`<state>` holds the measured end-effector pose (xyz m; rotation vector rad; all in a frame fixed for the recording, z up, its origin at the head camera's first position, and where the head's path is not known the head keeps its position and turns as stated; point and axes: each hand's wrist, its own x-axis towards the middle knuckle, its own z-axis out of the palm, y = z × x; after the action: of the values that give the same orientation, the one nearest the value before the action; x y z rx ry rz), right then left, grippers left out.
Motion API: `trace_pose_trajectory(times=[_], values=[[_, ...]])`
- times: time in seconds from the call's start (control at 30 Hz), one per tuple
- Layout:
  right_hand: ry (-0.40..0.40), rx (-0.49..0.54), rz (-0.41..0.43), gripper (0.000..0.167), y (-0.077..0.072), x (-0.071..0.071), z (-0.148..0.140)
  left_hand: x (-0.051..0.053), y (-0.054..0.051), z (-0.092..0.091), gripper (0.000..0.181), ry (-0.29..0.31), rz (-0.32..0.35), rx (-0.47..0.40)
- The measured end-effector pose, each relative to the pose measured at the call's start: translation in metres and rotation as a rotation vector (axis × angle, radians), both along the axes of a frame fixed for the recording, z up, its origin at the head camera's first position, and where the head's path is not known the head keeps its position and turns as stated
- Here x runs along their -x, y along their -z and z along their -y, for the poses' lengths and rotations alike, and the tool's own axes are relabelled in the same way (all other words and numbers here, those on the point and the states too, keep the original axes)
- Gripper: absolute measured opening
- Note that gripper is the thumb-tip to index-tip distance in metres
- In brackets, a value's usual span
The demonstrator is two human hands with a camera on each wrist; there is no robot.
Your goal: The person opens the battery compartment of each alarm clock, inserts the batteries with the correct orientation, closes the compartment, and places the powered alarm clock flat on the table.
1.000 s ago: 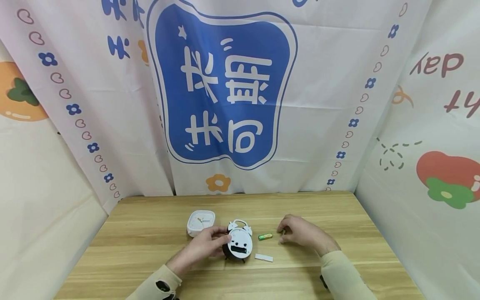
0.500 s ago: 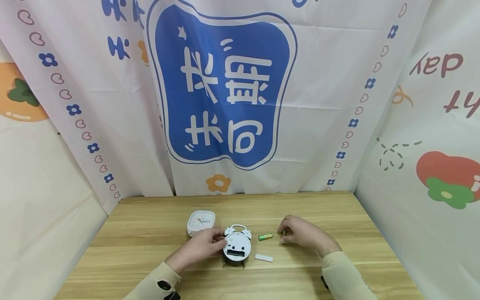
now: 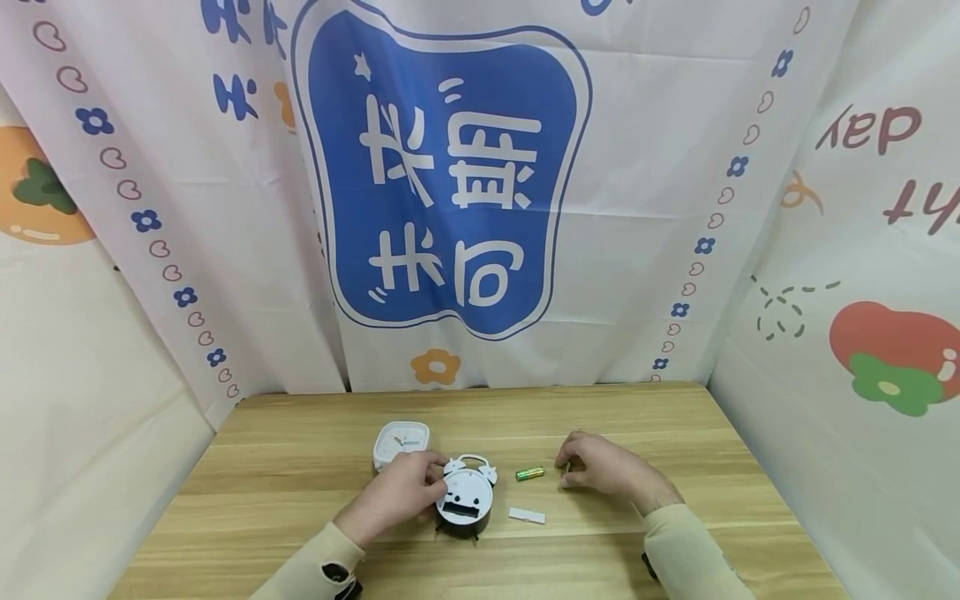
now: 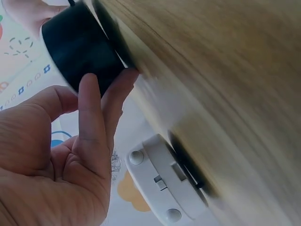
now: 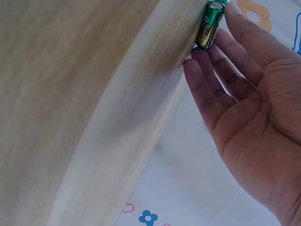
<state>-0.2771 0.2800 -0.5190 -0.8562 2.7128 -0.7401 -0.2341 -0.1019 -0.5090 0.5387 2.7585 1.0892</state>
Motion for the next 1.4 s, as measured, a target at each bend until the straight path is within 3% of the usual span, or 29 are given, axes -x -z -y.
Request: trace_pose_trajectory(times=[0.2,0.47,0.63,0.73,0.87,0.93,1.07,1.2,1.4], values=[[0.010,0.006,0.009,0.020,0.000,-0.001,0.000,0.000,0.001,-0.002,0.042,-0.006,-0.041,0.018],[0.038,0.002,0.000,0.021,-0.002,-0.003,0.002,-0.004,-0.003,-0.004,0.047,-0.024,-0.011,0.016],[0.055,-0.001,0.012,0.023,-0.003,-0.004,0.001,-0.004,-0.006,0.001,0.049,-0.028,-0.132,0.111],[0.042,-0.001,0.009,0.023,-0.003,-0.004,-0.001,-0.001,-0.008,0.007,0.043,0.029,-0.250,0.159],[0.017,-0.002,0.015,0.019,-0.001,-0.003,-0.004,0.005,-0.008,0.018,0.035,0.182,-0.314,0.191],[0.004,0.001,0.020,0.018,0.000,-0.002,-0.005,0.008,-0.005,0.021,0.039,0.255,-0.303,0.207],[-0.009,0.006,0.014,0.018,0.000,-0.002,-0.007,0.008,-0.003,0.023,0.063,0.309,-0.237,0.243],[-0.011,0.004,-0.001,0.016,0.000,-0.002,-0.007,0.004,-0.002,0.021,0.084,0.304,-0.199,0.244],[-0.005,0.006,0.008,0.014,-0.001,-0.002,-0.008,0.003,-0.001,0.016,0.082,0.271,-0.207,0.274]])
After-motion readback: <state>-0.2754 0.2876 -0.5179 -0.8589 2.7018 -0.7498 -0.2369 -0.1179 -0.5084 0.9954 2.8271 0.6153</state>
